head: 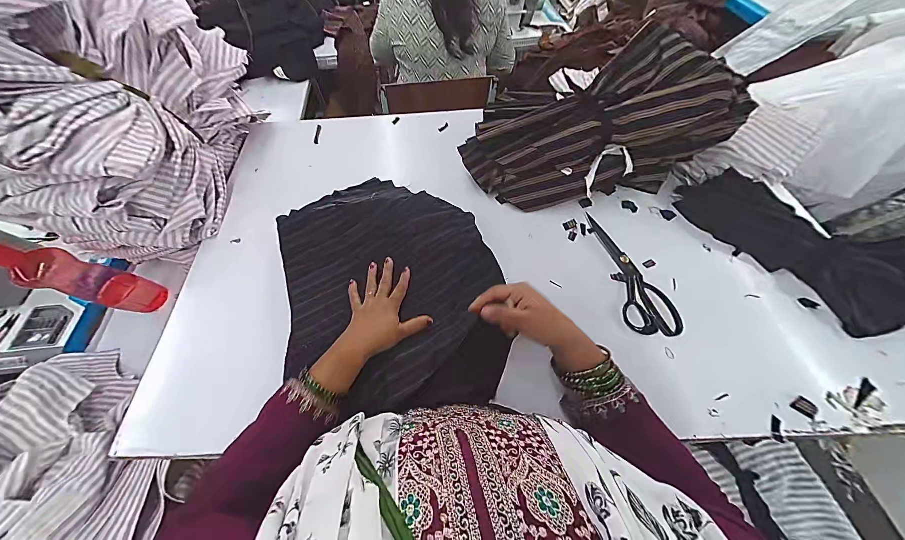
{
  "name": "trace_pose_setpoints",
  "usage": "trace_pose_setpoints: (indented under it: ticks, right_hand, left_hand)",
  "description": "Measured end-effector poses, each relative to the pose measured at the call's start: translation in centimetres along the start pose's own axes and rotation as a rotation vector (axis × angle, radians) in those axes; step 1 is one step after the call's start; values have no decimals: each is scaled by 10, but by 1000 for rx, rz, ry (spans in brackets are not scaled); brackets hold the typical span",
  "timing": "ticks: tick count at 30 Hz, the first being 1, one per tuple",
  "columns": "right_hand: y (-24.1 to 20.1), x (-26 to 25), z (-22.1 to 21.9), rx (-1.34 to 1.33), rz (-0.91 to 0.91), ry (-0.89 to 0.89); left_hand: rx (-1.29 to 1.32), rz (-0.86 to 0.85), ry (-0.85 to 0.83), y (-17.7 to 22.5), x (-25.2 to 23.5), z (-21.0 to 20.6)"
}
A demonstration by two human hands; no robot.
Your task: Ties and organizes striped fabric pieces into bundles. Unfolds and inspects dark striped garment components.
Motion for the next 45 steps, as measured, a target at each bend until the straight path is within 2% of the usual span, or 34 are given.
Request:
trace_pose_setpoints:
  ticks: [2,4,7,8,11,15,18,19,21,23,25,27,29,31,33,36,37,39,42,44,45]
  right_hand:
    - [5,0,19,-45,-159,261]
    - [14,-3,28,14,-293,361]
    - [20,-8,31,287,-417,181]
    - [20,-11,29,343,-432,141]
    - [18,-16,26,329,-403,242]
    - [7,-22,27,-31,-335,447]
    - [-6,-24,19,-193,-228,490]
    - [-8,-25,15,-225,-170,488]
    - [-11,-24,6,-255,-41,447]
    - [-10,-23,-1,-252,52,408]
    - [-7,-18,1,-209,83,403]
    - [-3,-12,13,-184,63,434]
    - [3,-7,25,-207,-3,499]
    - [6,-5,32,-214,-57,547]
    - [8,-9,31,-152,-30,535]
    - [11,-29,17,153,159,454]
    - [9,-38,10,291,208,421]
    - [4,-58,0,507,163,358]
    - [11,-91,-3,582,-117,363]
    - [19,-106,6,523,-245,349]
    - [21,-108,11,482,-279,331]
  left_hand:
    - [2,-8,-38,-1,28,-8]
    - [-23,-47,-2,-4,42,-19]
    - [-43,-155,190,-10,37,-33]
    - [-49,-175,200,-11,30,-32]
    - [-85,-221,145,-12,1,-21]
    - [-128,-382,108,-9,-31,-12]
    - [-98,-449,47,11,-31,-11]
    - [-38,-484,73,23,-26,-13]
    - [158,-595,239,53,-14,-22]
    - [356,-630,346,80,-9,-23]
    - [624,-505,368,91,-11,-10]
    - [1059,-241,369,85,-16,14]
    - [1408,16,540,69,-15,50]
    - [1471,67,856,54,-7,95]
    - [1261,-57,1131,45,10,136]
    - [942,-527,1361,38,14,173]
    - [897,-646,1343,38,10,176]
    - [986,-658,1225,52,-1,168]
    - [1561,-334,963,72,-18,144]
    - [1854,-162,891,62,-29,131]
    - [1909,-101,903,52,-31,125]
Point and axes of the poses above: each hand's wrist, its own x-axis away from the middle knuckle, its own z-axis out of the back of the hand, y = z × x, the point moved 1 cm from there along -x, towards the middle knuckle, and after that the axes turned 8 degrees about x, right-handed, at the moved point
